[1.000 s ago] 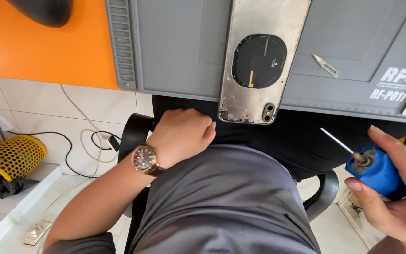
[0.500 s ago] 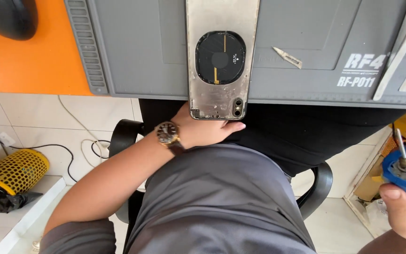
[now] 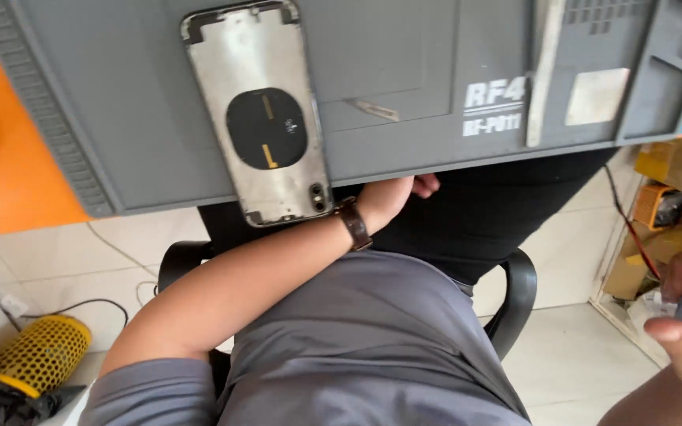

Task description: Repairing a mobile phone chassis by removing components and using an electric tool.

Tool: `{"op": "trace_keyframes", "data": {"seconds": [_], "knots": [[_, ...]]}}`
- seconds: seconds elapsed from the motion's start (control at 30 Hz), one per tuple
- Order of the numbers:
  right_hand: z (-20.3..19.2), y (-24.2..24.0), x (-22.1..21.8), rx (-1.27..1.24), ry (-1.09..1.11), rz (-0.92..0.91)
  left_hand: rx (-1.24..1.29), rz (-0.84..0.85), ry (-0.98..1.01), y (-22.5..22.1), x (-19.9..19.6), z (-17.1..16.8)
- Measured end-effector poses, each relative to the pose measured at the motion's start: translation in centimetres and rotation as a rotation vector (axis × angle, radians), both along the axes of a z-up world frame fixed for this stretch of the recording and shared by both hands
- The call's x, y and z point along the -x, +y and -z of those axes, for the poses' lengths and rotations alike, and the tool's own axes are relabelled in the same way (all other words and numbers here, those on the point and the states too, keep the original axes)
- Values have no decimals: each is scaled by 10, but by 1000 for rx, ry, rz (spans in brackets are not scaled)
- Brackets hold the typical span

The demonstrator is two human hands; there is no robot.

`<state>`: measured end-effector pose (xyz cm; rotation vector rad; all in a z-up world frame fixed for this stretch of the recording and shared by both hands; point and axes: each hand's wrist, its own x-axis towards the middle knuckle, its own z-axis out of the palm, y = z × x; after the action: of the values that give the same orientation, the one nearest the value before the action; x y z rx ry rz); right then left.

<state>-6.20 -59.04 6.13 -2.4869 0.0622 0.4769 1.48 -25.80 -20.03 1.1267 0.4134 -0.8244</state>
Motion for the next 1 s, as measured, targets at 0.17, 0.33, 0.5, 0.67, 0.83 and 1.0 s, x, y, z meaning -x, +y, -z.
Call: {"op": "trace_keyframes", "data": {"seconds": [0.17,0.33,0.5,0.67,0.83,1.0], "knots": [[-1,43,-29,-501,158,135,173,1034,-6,1,-45,-111],[87,64,-10,-933,445,326,363,375,84,-6,-30,-74],[102,49,6,-928,-441,1178,-231,333,-164,57,-28,-70],[102,35,17,-1077,-187,876,-179,538,-364,91,-23,-133],[68,104,-7,-664,-27,428,-202,612,-788,123,-18,-190],[35,166,-37,38,59,-210,-143,479,-669,178,-17,-196]]}}
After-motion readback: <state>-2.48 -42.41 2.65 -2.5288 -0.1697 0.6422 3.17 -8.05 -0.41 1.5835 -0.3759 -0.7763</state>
